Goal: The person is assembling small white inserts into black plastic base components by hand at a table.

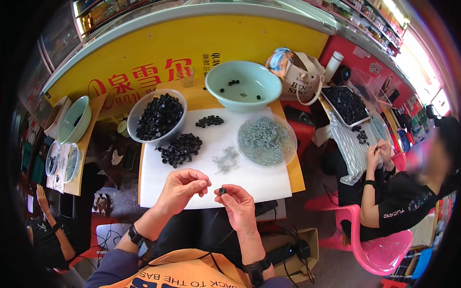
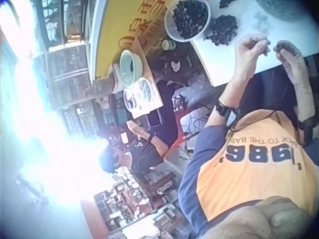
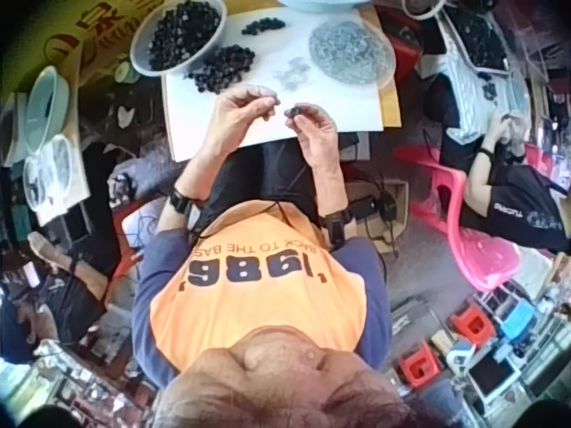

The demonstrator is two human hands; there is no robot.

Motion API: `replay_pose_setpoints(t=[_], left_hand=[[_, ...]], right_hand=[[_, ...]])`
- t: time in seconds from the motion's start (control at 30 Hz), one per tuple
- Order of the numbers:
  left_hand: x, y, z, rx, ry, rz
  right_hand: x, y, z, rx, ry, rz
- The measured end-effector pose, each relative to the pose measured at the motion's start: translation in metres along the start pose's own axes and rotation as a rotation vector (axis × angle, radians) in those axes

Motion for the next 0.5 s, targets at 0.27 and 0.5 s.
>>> replay_pose_setpoints(t=[0.27, 0.5], left_hand=[[0.012, -0.032, -0.008, -0.119, 0.218, -0.068], [0.019, -0.042, -0.021, -0.164, 0.359, -0.111]], right_hand=[[-0.038, 0.000, -0.014, -0.038, -0.134, 0.054], [-0.041, 0.001, -0.023, -0.085, -0.189, 0.041]])
Point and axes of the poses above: each hand's wrist, its own y-axis towards the middle knuckle, its own x-axis out of the back of the hand, z = x × y, the point moved 5 cm from there along y, towards the middle knuckle, and after that the axes turned 2 degrees about -z, right-handed, at the moved point
